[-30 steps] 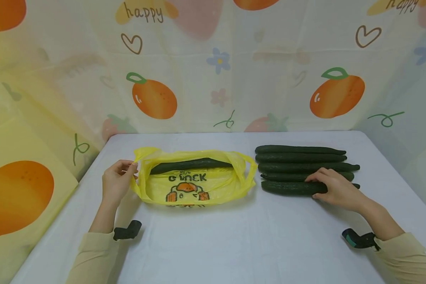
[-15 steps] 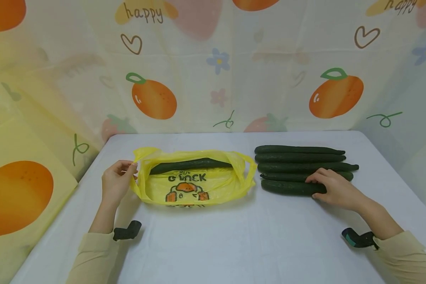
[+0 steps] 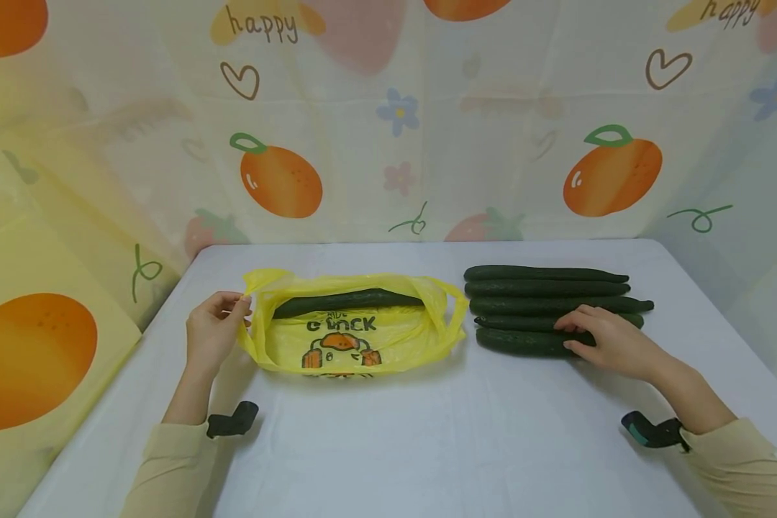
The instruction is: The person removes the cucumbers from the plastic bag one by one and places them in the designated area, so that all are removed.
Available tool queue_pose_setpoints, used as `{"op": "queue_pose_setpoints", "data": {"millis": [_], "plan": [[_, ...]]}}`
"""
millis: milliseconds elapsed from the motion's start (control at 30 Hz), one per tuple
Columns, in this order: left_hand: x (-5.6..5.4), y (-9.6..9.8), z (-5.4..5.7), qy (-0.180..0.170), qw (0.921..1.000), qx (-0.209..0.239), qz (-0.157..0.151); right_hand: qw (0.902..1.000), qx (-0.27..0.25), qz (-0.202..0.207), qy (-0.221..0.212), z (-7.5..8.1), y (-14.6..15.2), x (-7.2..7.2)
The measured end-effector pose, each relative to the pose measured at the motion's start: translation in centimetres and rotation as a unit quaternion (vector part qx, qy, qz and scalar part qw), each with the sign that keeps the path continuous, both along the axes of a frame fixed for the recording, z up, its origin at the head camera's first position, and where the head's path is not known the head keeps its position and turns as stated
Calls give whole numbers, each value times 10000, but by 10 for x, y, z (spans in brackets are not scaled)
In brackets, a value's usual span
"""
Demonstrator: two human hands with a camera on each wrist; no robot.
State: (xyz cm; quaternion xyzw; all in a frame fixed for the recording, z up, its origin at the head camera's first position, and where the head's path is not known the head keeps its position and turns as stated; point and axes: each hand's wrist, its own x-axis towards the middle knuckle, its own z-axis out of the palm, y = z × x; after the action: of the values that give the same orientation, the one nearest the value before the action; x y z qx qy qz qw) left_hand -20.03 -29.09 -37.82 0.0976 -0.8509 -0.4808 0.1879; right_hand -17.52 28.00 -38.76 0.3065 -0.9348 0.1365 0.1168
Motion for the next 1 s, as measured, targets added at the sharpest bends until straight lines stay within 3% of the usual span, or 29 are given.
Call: {"op": "queue_pose_setpoints", "data": {"millis": [567, 1000], "plan": [[-1, 1, 2, 115, 9999, -1, -46, 9984, -503, 78, 246, 16, -16, -3], [0, 2, 4, -3, 10000, -11, 1, 9969, -693, 279, 252, 33, -37, -5]]}}
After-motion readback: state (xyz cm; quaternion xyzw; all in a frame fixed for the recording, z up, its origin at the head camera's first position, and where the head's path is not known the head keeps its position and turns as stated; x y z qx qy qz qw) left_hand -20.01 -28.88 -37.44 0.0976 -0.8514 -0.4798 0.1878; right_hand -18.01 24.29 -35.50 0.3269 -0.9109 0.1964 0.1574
